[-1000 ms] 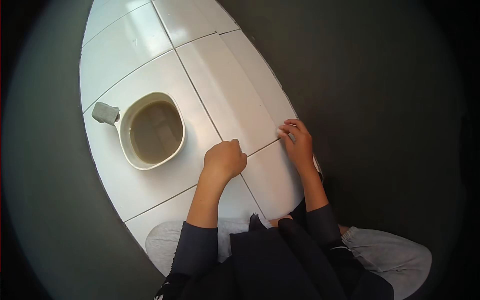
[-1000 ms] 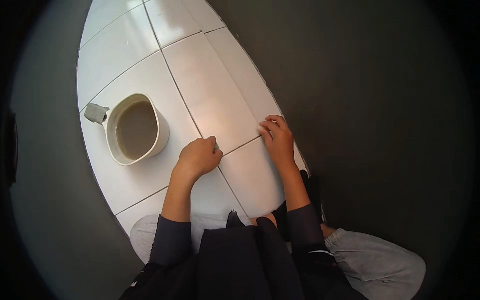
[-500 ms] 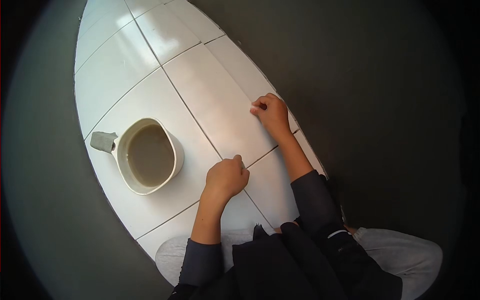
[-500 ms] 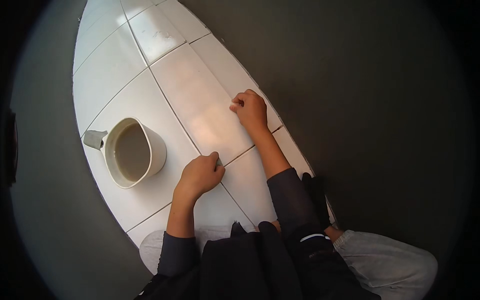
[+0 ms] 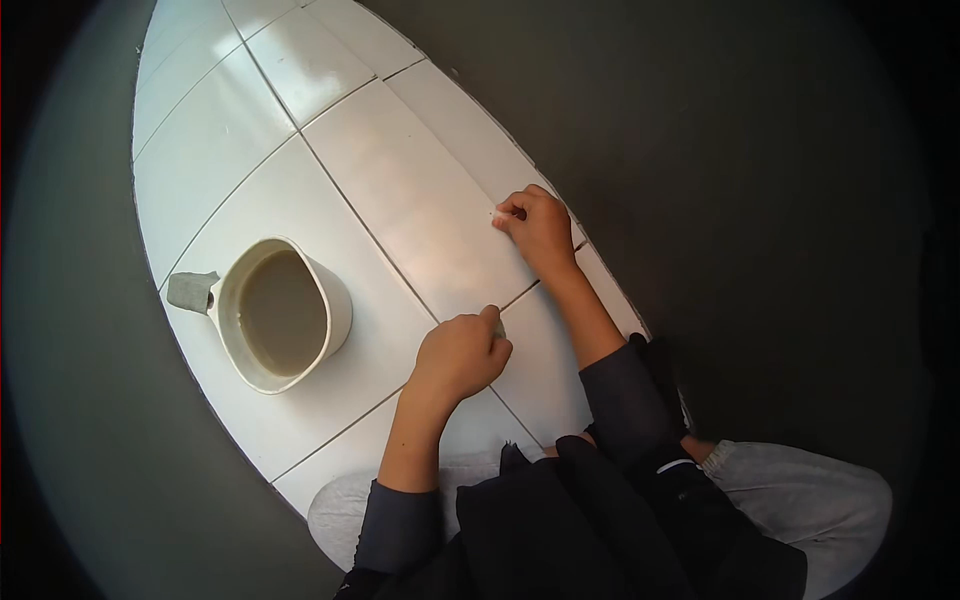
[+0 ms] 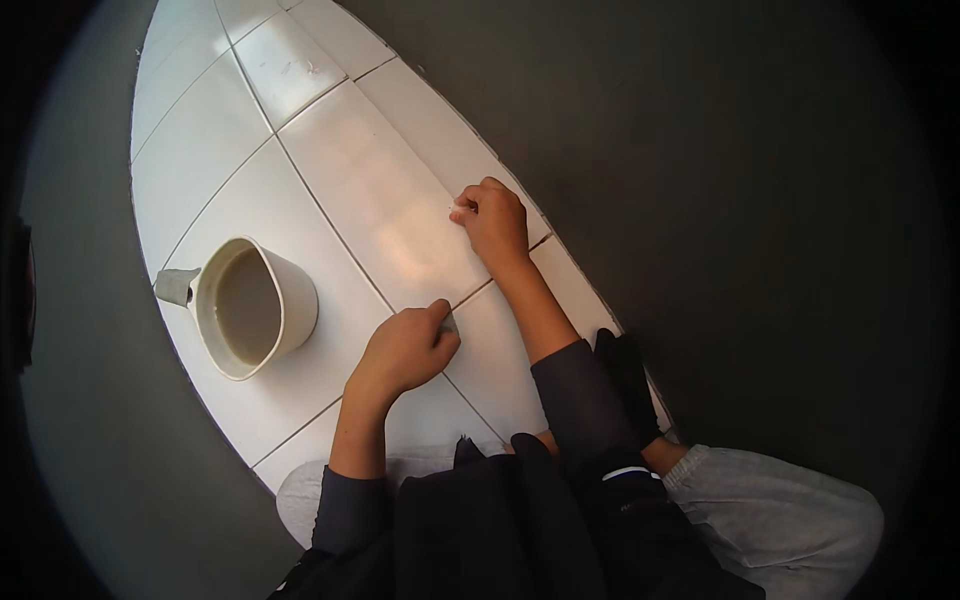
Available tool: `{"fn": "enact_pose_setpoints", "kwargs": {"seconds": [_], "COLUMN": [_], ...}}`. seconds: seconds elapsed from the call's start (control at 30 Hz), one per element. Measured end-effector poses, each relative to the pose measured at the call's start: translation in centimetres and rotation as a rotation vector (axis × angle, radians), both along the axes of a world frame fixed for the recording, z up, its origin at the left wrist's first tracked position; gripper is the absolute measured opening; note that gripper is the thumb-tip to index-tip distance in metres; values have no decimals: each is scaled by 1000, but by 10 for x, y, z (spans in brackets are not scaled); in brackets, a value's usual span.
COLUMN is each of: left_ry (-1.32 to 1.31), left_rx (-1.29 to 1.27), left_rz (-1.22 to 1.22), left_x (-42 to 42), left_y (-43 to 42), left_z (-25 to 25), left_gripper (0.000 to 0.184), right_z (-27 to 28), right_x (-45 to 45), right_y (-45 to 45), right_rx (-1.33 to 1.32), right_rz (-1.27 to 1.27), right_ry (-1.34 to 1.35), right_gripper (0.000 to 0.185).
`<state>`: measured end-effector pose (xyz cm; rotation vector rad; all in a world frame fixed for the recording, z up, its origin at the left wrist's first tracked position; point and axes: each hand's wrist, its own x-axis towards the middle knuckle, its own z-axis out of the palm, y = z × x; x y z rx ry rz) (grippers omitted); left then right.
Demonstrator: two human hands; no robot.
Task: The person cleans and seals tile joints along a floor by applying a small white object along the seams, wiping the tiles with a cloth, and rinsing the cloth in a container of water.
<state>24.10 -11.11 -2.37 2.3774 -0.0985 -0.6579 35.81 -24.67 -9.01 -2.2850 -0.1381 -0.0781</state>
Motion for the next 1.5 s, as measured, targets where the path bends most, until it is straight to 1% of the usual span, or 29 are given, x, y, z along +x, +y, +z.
{"fn": "enact_pose_setpoints", "kwargs": {"seconds": [0.1,0.17,0.3,0.4,0.5,0.6,0.77,0.87,1.07,1.17,1.23,1.3,1.37,1.5], "left_ry": [-22,-44,-73,-77,-96,-81,-94,-83,-96,-108,-125,-68,-70,-113], "left_rx": [-32,-33,-28,-67,-71,-34,-50,-70,-59,-53,-49,-23,-34,-84], "left_rz": [-1,11,6,-23,-33,-24,-12,-21,-54,-44,-31,-49,-36,-32], "left_x": [1,1,-2,-3,-4,-3,-5,-5,-5,-5,-3,-2,-3,-6], "left_y": [3,6,4,-3,-3,2,4,2,-2,0,3,4,3,-1], "left_z": [0,-6,-6,0,-2,-5,-8,-6,-8,-12,-10,-5,-4,-8], "left_gripper": [19,19,19,18,18,19,20,20,19,19,18,19,19,19], "right_z": [5,8,7,8,1,3,6,8,3,4,4,4,7,5], "right_x": [4,-17,-46,-34,0,11,-31,-49,5,14,2,-22,-43,-33], "right_y": [0,-14,-31,-20,7,13,-30,-32,19,22,9,-9,-22,-15], "right_rx": [-2,-56,25,-29,-32,-9,-22,-49,-15,-9,-37,-67,-35,-89], "right_rz": [50,31,-28,-30,-13,-7,-21,-47,2,31,28,30,-38,-44], "right_ry": [8,97,136,56,7,33,110,83,-26,-24,14,60,99,82], "right_gripper": [16,16,15,16,17,18,16,15,14,14,14,15,15,15]}}
